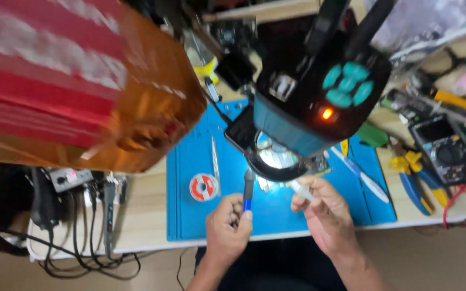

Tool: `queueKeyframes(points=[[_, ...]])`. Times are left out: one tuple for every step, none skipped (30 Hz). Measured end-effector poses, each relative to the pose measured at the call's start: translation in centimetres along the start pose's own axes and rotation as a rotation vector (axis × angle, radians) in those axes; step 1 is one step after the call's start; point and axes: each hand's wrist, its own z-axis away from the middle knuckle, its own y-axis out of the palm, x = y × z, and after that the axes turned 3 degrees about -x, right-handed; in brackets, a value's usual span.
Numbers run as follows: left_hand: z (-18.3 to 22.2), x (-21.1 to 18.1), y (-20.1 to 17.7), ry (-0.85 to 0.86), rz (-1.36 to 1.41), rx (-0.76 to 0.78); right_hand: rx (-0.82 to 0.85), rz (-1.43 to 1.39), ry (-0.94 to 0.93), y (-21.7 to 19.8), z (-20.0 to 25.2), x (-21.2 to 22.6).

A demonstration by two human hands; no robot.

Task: Repairing a circuit board by soldering components and using a heat gun for desoldering or reflowing, while monitoring the work through a digital microscope.

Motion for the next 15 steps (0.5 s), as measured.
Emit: queueKeyframes(points=[[-0.1, -0.1, 0.0, 0.025, -0.001, -0.009, 0.015, -0.004, -0.022, 0.0, -0.1, 0.0], [-0.2, -0.1, 0.0, -0.011, 0.008, 0.002, 0.003, 0.007, -0.005, -0.1, -0.2, 0.0], [0.1, -0.1, 0.1, -0.055, 0.017, 0.015, -0.012, 0.019, 0.019, -0.2, -0.1, -0.2], [-0.1, 0.0, 0.1, -0.038, 0.017, 0.007, -0.001, 0.016, 0.005, -0.2, -0.2, -0.1], [0.0, 0.1, 0.1, -0.042, 0.027, 0.007, -0.023, 0.035, 0.036, -0.2, -0.1, 0.0], [0.1, 0.3, 0.2, -0.046, 0.038, 0.008, -0.046, 0.055, 0.067, -0.3, 0.0, -0.1], [0.1, 0.6, 0.3, -0.037, 0.038, 0.004, -0.04, 0.054, 0.059, -0.2, 0.0, 0.0], [0.1, 0.9, 0.4, -0.04, 0.026, -0.005, -0.057, 0.058, 0.078, -0.2, 0.0, 0.0], [0.1, 1.2, 0.5, -0.043, 0.014, -0.014, -0.075, 0.061, 0.099, -0.2, 0.0, 0.0], [0.1, 1.1, 0.5, -0.035, 0.015, -0.016, -0.071, 0.06, 0.092, -0.2, 0.0, 0.0], [0.2, 1.0, 0.4, -0.059, 0.018, -0.011, -0.07, 0.067, 0.095, -0.3, 0.0, 0.0], [0.2, 1.0, 0.5, -0.082, 0.022, -0.005, -0.069, 0.075, 0.097, -0.3, 0.1, -0.1], [0.2, 0.9, 0.5, -0.077, 0.023, -0.006, -0.067, 0.075, 0.092, -0.2, 0.1, 0.0], [0.2, 1.0, 0.5, -0.102, 0.035, 0.0, -0.073, 0.077, 0.1, -0.2, 0.1, 0.1], [0.2, 1.0, 0.6, -0.129, 0.047, 0.006, -0.078, 0.078, 0.11, -0.1, 0.1, 0.1]])
